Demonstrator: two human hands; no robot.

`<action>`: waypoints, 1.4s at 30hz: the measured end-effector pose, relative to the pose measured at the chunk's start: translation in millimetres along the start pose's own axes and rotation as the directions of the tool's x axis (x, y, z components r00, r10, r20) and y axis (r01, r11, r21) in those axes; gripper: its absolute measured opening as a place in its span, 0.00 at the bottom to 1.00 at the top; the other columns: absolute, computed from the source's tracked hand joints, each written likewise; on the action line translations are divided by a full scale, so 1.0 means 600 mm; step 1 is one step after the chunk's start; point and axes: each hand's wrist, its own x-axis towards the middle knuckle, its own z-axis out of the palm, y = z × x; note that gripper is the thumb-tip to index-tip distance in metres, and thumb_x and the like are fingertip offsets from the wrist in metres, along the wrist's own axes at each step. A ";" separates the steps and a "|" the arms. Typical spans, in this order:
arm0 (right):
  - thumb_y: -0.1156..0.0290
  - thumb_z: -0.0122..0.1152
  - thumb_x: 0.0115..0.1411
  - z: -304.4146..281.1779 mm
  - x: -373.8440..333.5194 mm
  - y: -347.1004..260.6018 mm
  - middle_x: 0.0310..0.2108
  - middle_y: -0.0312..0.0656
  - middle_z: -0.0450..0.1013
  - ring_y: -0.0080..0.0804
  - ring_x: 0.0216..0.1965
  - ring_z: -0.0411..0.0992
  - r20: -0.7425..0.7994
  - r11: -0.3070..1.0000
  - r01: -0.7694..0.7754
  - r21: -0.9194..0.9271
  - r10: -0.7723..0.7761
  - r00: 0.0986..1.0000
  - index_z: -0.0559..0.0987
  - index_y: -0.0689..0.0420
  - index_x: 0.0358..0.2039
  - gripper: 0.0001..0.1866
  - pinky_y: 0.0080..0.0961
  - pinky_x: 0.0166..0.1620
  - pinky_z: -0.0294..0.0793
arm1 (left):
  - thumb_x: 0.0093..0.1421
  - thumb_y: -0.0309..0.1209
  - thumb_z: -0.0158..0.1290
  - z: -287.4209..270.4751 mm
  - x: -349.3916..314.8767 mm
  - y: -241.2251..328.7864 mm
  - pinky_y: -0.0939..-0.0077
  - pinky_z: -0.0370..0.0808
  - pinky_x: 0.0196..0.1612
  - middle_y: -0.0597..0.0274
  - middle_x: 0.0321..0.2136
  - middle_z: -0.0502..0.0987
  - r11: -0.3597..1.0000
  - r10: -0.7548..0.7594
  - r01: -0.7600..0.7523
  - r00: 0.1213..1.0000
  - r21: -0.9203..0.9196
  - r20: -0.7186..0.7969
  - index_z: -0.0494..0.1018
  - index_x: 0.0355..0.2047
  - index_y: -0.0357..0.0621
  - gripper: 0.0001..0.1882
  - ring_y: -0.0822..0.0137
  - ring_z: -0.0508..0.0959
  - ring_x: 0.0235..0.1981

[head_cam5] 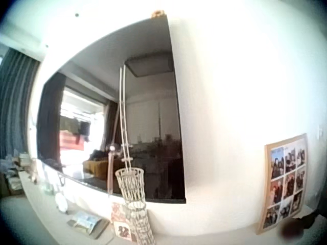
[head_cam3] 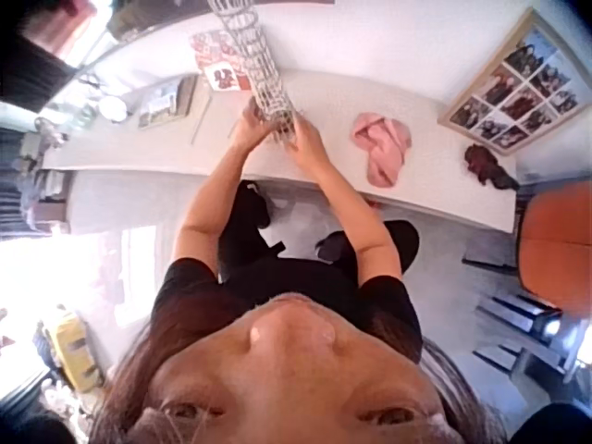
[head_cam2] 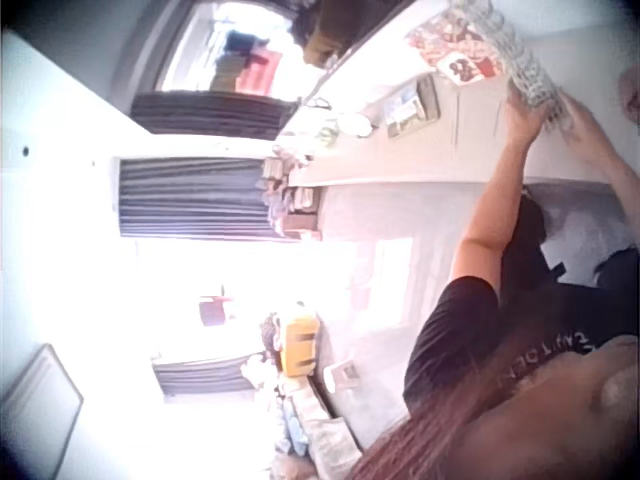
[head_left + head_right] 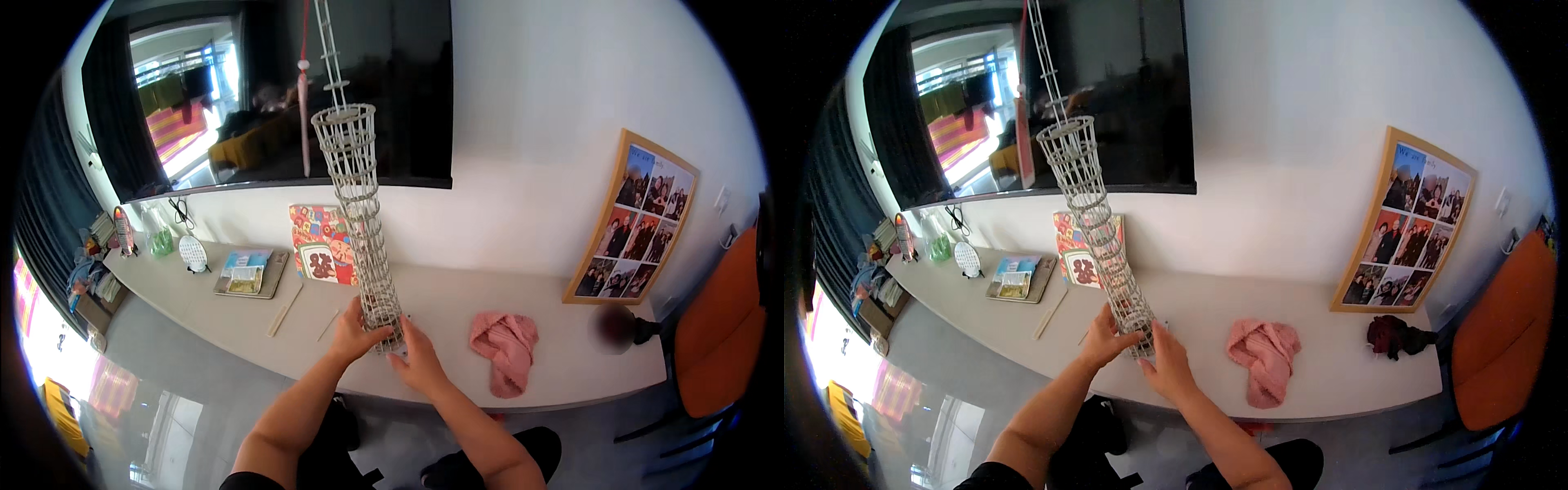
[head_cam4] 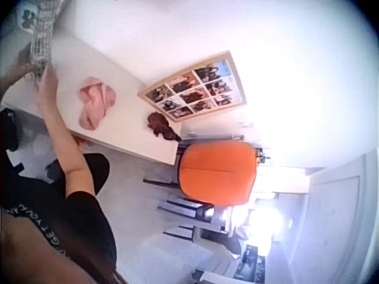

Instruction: The person wipes a shower head, the surface of a desk, a tablet in a case, a small box, a wire tower model, and a pair of chopsticks using a pink cloth.

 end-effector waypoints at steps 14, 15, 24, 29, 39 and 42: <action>0.61 0.61 0.54 -0.185 -0.051 0.048 0.59 0.52 0.60 0.54 0.59 0.58 -0.185 0.797 -0.170 -0.580 0.075 0.980 0.65 0.50 0.59 0.32 0.56 0.56 0.57 | 0.43 0.27 0.64 0.017 -0.057 0.056 0.54 0.55 0.63 0.39 0.61 0.54 0.830 0.525 -0.400 0.797 0.389 -0.298 0.51 0.61 0.35 0.47 0.48 0.56 0.63; 0.62 0.61 0.54 -0.215 -0.060 0.042 0.58 0.50 0.61 0.53 0.58 0.59 -0.167 0.731 -0.252 -0.634 0.189 0.968 0.68 0.49 0.57 0.29 0.54 0.55 0.58 | 0.43 0.27 0.64 0.028 -0.070 0.083 0.52 0.55 0.62 0.38 0.61 0.53 0.722 0.657 -0.490 0.707 0.488 -0.262 0.53 0.60 0.35 0.45 0.46 0.56 0.62; 0.71 0.54 0.53 -0.142 0.116 0.151 0.47 0.38 0.71 0.42 0.50 0.66 -0.224 0.919 0.174 -0.355 -0.264 0.938 0.80 0.48 0.39 0.13 0.38 0.56 0.60 | 0.49 0.25 0.59 0.187 -0.089 0.082 0.54 0.52 0.63 0.40 0.60 0.56 0.798 0.530 -0.525 0.845 0.295 0.070 0.57 0.57 0.34 0.35 0.44 0.57 0.62; 0.66 0.55 0.54 -0.031 0.193 0.193 0.46 0.37 0.73 0.42 0.53 0.66 0.032 0.790 0.212 -0.574 -0.238 0.971 0.79 0.47 0.42 0.14 0.38 0.58 0.62 | 0.52 0.27 0.59 0.260 -0.029 0.026 0.55 0.54 0.62 0.41 0.58 0.58 0.921 0.329 -0.272 0.927 0.278 -0.182 0.58 0.56 0.34 0.33 0.45 0.58 0.60; 0.71 0.56 0.52 -0.299 0.080 0.354 0.47 0.41 0.71 0.44 0.55 0.63 -0.229 0.652 -0.315 -0.690 0.216 0.949 0.77 0.48 0.39 0.12 0.40 0.53 0.66 | 0.54 0.28 0.58 0.317 0.017 -0.030 0.58 0.58 0.61 0.43 0.55 0.63 0.920 0.235 -0.202 0.970 0.337 -0.060 0.61 0.54 0.36 0.28 0.47 0.62 0.59; 0.69 0.56 0.53 -0.332 0.065 0.366 0.47 0.43 0.71 0.46 0.54 0.63 -0.446 0.510 -0.564 -0.650 0.346 0.826 0.75 0.49 0.40 0.12 0.40 0.53 0.66 | 0.53 0.28 0.59 0.341 0.010 -0.020 0.57 0.58 0.61 0.43 0.55 0.63 0.919 0.224 -0.205 0.974 0.338 -0.018 0.62 0.53 0.37 0.28 0.47 0.62 0.59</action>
